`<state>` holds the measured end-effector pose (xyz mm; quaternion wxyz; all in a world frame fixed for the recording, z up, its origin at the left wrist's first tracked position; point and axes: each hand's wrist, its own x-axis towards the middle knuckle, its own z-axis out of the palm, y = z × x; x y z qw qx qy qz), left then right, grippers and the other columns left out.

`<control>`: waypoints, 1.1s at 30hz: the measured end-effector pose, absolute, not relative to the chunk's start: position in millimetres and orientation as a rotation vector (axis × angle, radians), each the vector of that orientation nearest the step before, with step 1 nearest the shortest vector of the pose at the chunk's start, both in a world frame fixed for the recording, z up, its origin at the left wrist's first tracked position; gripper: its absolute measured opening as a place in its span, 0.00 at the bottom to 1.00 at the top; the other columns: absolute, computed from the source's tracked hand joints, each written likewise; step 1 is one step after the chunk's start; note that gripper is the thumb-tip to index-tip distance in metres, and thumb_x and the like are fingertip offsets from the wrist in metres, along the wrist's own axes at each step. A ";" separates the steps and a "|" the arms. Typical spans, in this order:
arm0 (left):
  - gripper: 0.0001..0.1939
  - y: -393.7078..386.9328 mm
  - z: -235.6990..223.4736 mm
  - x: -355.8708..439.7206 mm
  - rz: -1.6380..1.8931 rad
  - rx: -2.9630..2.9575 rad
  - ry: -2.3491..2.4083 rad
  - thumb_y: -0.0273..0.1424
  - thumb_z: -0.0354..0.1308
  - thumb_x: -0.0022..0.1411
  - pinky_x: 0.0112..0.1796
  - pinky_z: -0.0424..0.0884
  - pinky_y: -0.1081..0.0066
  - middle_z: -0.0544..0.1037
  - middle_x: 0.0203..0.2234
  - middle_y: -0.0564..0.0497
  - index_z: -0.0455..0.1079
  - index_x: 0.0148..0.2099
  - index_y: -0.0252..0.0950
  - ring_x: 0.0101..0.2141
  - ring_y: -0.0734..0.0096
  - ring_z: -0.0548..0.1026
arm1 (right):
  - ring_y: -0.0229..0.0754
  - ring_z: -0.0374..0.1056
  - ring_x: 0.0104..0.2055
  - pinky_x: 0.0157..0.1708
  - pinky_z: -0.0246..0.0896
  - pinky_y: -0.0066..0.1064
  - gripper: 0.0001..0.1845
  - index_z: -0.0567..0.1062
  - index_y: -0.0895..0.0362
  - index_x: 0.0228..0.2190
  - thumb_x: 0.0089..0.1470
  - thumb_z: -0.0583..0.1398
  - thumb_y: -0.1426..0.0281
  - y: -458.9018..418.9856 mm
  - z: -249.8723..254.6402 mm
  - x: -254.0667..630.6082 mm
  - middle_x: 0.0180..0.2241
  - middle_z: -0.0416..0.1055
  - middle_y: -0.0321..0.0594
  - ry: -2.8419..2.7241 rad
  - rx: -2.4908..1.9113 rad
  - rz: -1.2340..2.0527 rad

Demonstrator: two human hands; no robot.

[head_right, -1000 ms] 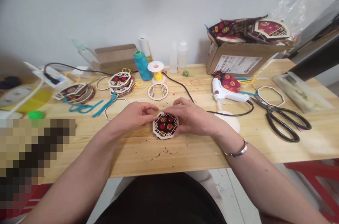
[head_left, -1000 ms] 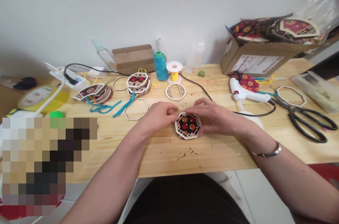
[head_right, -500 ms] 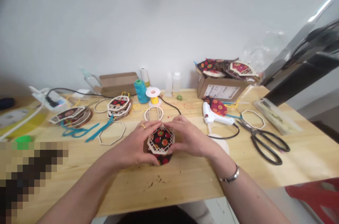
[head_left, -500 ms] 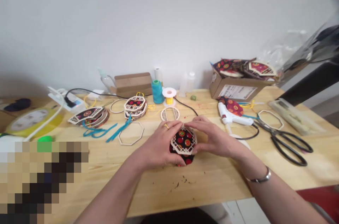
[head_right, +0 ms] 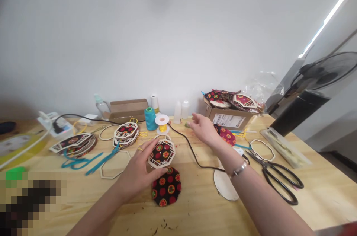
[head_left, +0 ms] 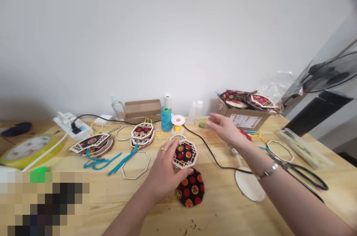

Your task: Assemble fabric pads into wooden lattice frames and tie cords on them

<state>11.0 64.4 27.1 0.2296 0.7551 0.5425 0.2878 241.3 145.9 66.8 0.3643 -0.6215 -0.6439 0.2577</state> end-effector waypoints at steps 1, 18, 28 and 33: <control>0.38 65.2 26.2 11.5 0.849 2.064 1.513 0.43 0.59 0.53 0.57 0.56 0.50 0.59 0.61 0.39 0.53 0.63 0.36 0.60 0.50 0.56 | 0.46 0.69 0.49 0.49 0.63 0.38 0.28 0.66 0.63 0.53 0.51 0.59 0.67 162.6 63.1 239.2 0.50 0.70 0.55 -1.626 -1.613 0.644; 0.35 61.4 27.7 17.9 1.399 1.992 1.652 0.38 0.59 0.55 0.56 0.59 0.50 0.62 0.56 0.35 0.52 0.61 0.33 0.58 0.51 0.60 | 0.52 0.71 0.42 0.40 0.64 0.39 0.31 0.69 0.63 0.45 0.45 0.60 0.55 204.7 35.1 177.0 0.38 0.73 0.53 -1.595 -1.847 0.354; 0.36 62.2 29.8 17.3 1.489 1.926 1.546 0.37 0.62 0.52 0.56 0.60 0.55 0.61 0.57 0.38 0.53 0.60 0.35 0.57 0.55 0.61 | 0.48 0.69 0.37 0.37 0.62 0.39 0.18 0.74 0.58 0.31 0.49 0.58 0.55 184.9 57.6 186.0 0.32 0.73 0.45 -1.619 -1.875 0.240; 0.36 64.2 29.2 17.3 1.514 1.811 1.499 0.37 0.62 0.52 0.55 0.62 0.56 0.61 0.57 0.40 0.54 0.60 0.36 0.56 0.57 0.62 | 0.44 0.68 0.38 0.38 0.64 0.38 0.15 0.73 0.57 0.37 0.54 0.56 0.59 121.0 72.4 218.3 0.36 0.72 0.43 -1.711 -1.362 0.285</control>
